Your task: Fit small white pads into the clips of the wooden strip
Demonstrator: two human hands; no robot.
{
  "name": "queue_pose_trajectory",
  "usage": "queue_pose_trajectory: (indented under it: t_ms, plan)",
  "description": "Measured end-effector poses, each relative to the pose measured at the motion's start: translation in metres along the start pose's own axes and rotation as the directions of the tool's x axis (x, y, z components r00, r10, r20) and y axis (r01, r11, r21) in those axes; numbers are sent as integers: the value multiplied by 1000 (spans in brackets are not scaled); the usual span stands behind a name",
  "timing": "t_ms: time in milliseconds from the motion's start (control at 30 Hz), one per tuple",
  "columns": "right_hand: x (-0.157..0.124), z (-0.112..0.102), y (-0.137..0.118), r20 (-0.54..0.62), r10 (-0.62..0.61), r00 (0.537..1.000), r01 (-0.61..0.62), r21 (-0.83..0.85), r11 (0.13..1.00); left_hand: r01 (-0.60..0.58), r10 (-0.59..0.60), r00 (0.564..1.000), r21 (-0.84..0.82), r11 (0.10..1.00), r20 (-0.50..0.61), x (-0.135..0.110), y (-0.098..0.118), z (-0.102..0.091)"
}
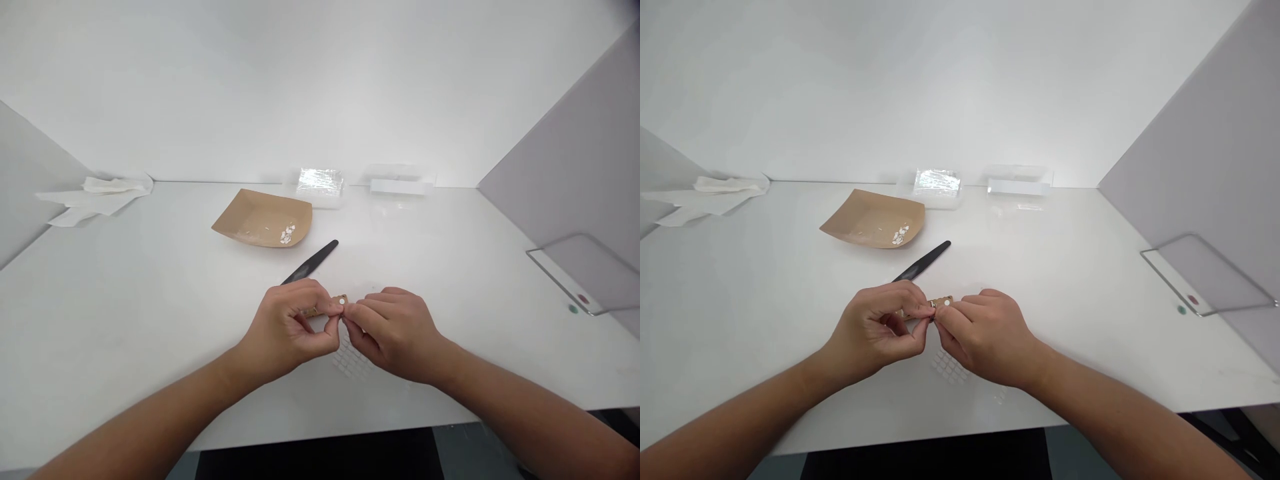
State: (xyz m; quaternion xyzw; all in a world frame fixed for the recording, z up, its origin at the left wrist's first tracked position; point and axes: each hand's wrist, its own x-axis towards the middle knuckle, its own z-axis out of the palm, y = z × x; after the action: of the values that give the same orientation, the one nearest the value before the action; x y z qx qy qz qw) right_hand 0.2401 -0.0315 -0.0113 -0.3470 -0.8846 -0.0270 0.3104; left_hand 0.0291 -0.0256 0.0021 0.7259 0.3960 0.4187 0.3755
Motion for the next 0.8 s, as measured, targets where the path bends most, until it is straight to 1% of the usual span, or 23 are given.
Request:
queue_pose_trajectory:
  t_ms: [167,367,533,633,733,800]
  plan:
    - [0,0,-2,13,22,1000,-22,38,999,-1,1,1000,-8,1000,-4,-1,-2,1]
    - [1,-1,-3,15,29,999,-30,83,996,47,-48,999,-14,999,-2,-2,-2,1]
    - [0,0,-2,27,34,999,-37,125,991,91,-91,996,-64,994,3,0,1,2]
    - [-1,1,0,48,47,998,-54,156,986,161,-159,987,-146,976,22,1,1,1]
    - [0,0,2,79,70,994,-87,227,970,273,-256,962,-271,923,94,0,0,-1]
    - [1,-1,3,93,82,992,-106,284,953,332,-300,943,-321,887,144,0,-2,-3]
